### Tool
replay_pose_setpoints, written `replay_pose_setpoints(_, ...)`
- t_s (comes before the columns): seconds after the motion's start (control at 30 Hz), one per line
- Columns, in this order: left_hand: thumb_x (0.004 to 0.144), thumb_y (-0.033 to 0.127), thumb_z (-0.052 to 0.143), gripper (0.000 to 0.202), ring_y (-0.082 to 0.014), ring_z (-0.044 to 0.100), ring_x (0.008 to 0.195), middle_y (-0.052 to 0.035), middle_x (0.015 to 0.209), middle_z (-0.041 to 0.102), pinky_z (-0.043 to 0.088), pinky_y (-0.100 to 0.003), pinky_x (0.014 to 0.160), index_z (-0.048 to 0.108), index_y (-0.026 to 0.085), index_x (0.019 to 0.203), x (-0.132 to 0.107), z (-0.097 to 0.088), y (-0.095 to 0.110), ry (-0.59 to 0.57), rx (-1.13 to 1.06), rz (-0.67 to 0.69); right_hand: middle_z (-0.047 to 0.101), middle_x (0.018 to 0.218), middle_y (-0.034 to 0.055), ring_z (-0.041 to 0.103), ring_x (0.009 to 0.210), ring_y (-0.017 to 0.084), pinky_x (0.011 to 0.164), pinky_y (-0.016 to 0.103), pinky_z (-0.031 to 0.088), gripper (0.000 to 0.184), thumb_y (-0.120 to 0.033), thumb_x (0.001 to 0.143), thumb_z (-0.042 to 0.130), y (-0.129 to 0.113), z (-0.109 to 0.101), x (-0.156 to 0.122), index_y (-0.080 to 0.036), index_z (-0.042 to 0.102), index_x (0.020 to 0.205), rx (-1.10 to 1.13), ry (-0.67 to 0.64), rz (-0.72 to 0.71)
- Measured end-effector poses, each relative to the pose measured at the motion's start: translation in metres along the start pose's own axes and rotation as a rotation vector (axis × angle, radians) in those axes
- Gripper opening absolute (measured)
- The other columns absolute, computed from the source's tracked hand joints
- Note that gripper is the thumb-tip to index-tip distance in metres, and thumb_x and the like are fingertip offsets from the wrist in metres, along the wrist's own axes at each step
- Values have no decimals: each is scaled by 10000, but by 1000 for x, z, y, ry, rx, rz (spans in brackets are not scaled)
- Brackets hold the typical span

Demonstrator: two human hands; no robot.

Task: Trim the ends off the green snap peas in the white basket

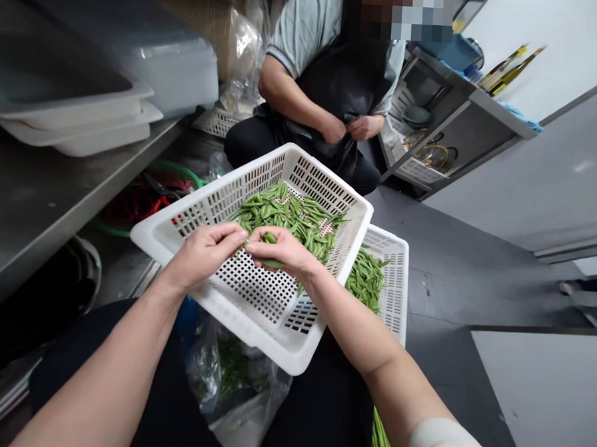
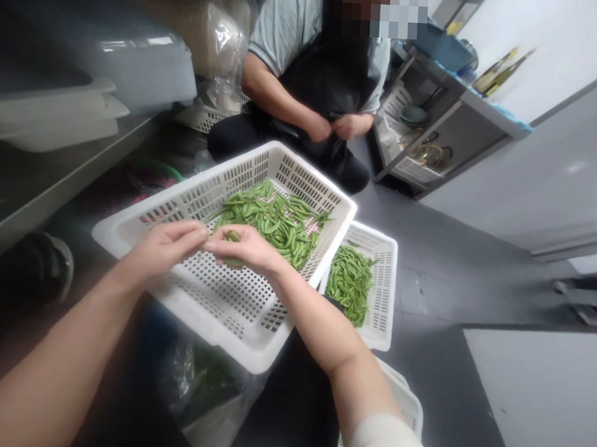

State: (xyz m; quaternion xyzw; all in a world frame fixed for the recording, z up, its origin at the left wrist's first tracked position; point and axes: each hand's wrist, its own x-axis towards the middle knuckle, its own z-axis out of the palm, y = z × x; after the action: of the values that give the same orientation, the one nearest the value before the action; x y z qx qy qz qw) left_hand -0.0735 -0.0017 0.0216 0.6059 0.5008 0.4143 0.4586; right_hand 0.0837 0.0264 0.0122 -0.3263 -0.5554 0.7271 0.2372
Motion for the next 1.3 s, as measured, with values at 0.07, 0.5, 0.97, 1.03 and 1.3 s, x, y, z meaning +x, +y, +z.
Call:
replay_pose_setpoints(0.07, 763, 316, 532, 291, -64, 308, 430, 59, 479, 345, 245, -180, 404, 414, 185, 532, 2, 0, -2, 160, -187, -95, 530, 480, -61, 397, 381, 27, 361, 135, 311, 355, -429, 656, 744, -4, 16, 8, -158, 515, 655, -45, 240, -181)
replay_pose_setpoints(0.5, 786, 141, 528, 157, -30, 457, 416, 13, 552, 537, 296, -94, 351, 555, 135, 632, 0, -27, 6, 406, -794, -242, 685, 839, 103, 658, 860, 226, 781, 337, 507, 193, -310, 769, 619, 38, -21, 124, -120, 625, 800, -906, 565, 290)
replay_pose_setpoints(0.97, 802, 182, 483, 167, -48, 449, 411, 24, 522, 530, 307, -122, 370, 529, 138, 647, 5, -15, 3, 362, -724, -321, 672, 1098, 173, 629, 1049, 290, 864, 374, 490, 340, -357, 805, 561, 66, -9, 106, -129, 664, 1034, -1361, 326, 389)
replay_pose_setpoints(1.03, 835, 216, 458, 252, -53, 444, 410, 31, 498, 496, 298, -128, 366, 469, 156, 590, 5, -11, 3, 388, -745, -302, 656, 1115, 196, 625, 1051, 295, 857, 386, 490, 372, -377, 829, 530, 67, -5, 107, -108, 645, 1057, -1326, 382, 387)
replay_pose_setpoints(1.3, 802, 230, 471, 255, -47, 371, 382, 56, 471, 416, 241, -147, 366, 411, 175, 560, 7, -13, -3, 383, -634, -327, 662, 867, 142, 638, 850, 236, 717, 325, 498, 65, -191, 765, 566, 48, -8, 109, -131, 589, 751, -1025, 405, 385)
